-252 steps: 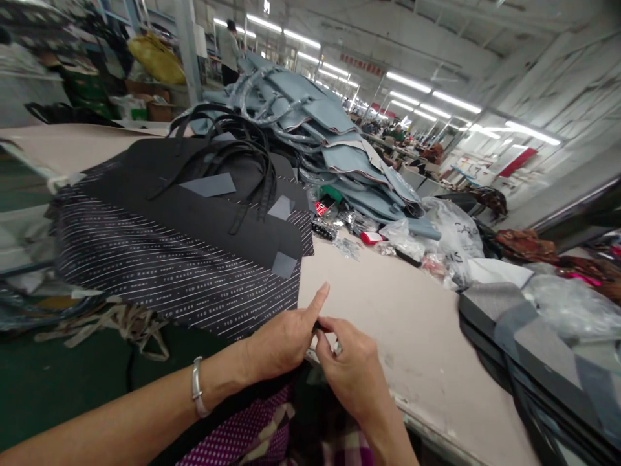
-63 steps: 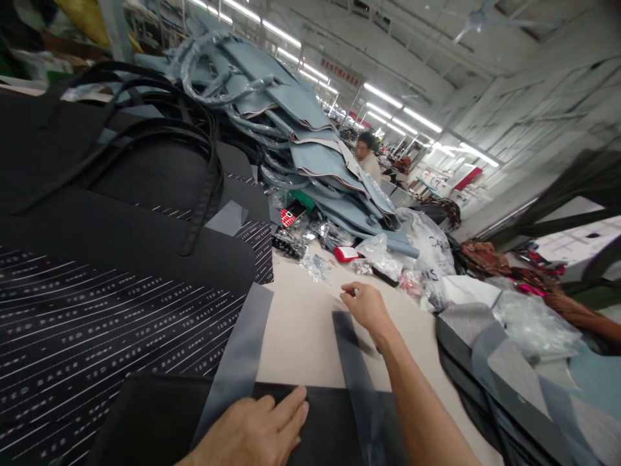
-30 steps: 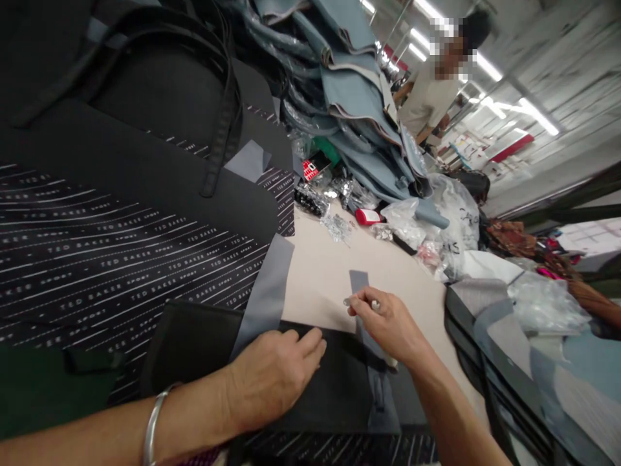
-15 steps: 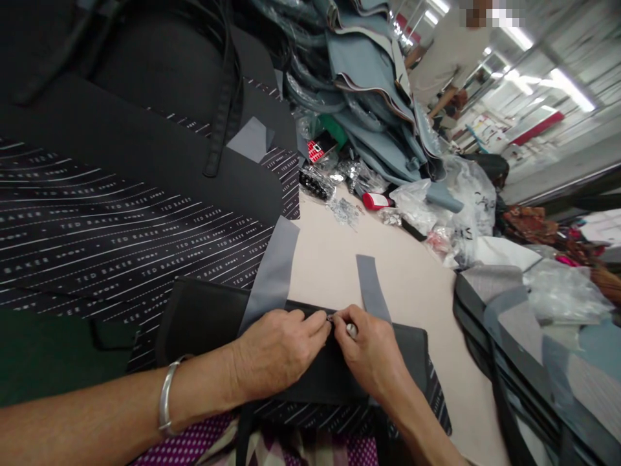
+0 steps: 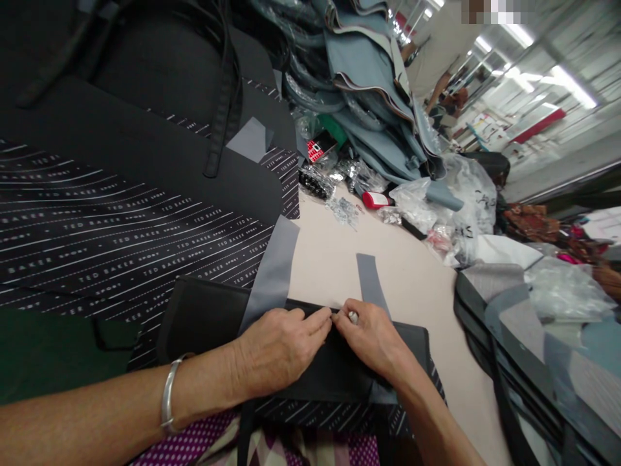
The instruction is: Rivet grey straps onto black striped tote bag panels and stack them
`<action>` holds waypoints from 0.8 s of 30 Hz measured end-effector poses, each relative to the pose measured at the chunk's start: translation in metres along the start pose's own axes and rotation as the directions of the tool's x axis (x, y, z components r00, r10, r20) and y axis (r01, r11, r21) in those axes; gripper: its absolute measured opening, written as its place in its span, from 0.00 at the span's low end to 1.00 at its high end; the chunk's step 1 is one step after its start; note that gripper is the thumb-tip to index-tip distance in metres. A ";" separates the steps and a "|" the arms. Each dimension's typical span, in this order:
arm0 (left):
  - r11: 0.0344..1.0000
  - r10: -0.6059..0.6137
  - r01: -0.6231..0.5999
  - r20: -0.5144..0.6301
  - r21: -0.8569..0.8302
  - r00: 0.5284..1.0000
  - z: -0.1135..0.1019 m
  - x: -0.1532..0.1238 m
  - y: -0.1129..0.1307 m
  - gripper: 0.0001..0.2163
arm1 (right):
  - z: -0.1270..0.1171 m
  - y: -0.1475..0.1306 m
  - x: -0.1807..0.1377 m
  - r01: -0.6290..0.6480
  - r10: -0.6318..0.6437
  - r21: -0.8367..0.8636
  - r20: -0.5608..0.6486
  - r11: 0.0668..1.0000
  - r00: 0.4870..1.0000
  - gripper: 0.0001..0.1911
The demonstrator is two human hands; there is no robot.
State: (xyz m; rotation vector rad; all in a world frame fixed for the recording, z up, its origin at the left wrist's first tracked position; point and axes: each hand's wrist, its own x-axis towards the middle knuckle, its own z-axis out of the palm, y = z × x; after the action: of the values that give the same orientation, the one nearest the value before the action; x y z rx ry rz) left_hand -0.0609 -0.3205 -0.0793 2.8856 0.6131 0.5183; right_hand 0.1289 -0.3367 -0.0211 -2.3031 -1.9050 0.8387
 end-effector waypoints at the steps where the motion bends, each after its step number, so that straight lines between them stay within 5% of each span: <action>1: 1.000 -0.002 0.002 0.005 0.004 1.000 0.000 0.000 0.000 0.16 | -0.004 0.001 -0.004 0.000 0.001 0.044 -0.014 0.999 1.000 0.14; 3: 1.000 -0.008 0.008 0.020 0.007 1.000 -0.001 0.001 0.000 0.16 | -0.013 0.003 -0.017 -0.001 0.028 0.222 -0.117 0.975 0.993 0.16; 5: 1.000 -0.015 0.015 0.041 0.006 0.999 -0.002 0.002 -0.001 0.17 | -0.020 0.004 -0.031 0.079 0.099 0.509 -0.312 0.857 0.945 0.16; 8: 1.000 -0.027 0.027 0.051 0.005 0.998 -0.004 0.003 0.000 0.16 | -0.022 0.004 -0.041 0.402 0.279 0.794 -0.556 0.456 0.783 0.12; 11: 0.999 -0.032 0.032 0.053 0.004 0.998 -0.005 0.003 0.001 0.15 | -0.011 0.010 -0.032 0.608 0.434 0.792 -0.567 0.052 0.700 0.10; 14: 0.999 -0.037 0.037 0.057 0.008 0.998 -0.006 0.004 0.002 0.14 | 0.003 0.021 -0.015 0.596 0.472 0.777 -0.456 -0.203 0.755 0.12; 18: 0.999 -0.043 0.042 0.074 0.012 0.996 -0.007 0.005 0.002 0.14 | 0.013 0.031 0.001 0.562 0.452 0.763 -0.399 -0.319 0.798 0.10; 24: 1.000 -0.016 0.017 0.057 -0.011 0.998 -0.005 0.003 0.000 0.15 | 0.011 0.028 0.008 0.574 0.390 0.781 -0.462 -0.246 0.797 0.10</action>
State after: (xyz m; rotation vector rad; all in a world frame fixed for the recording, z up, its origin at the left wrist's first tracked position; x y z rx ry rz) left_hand -0.0602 -0.3191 -0.0733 2.8710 0.6232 0.4345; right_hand 0.1508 -0.3392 -0.0435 -0.8781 -0.3701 0.8474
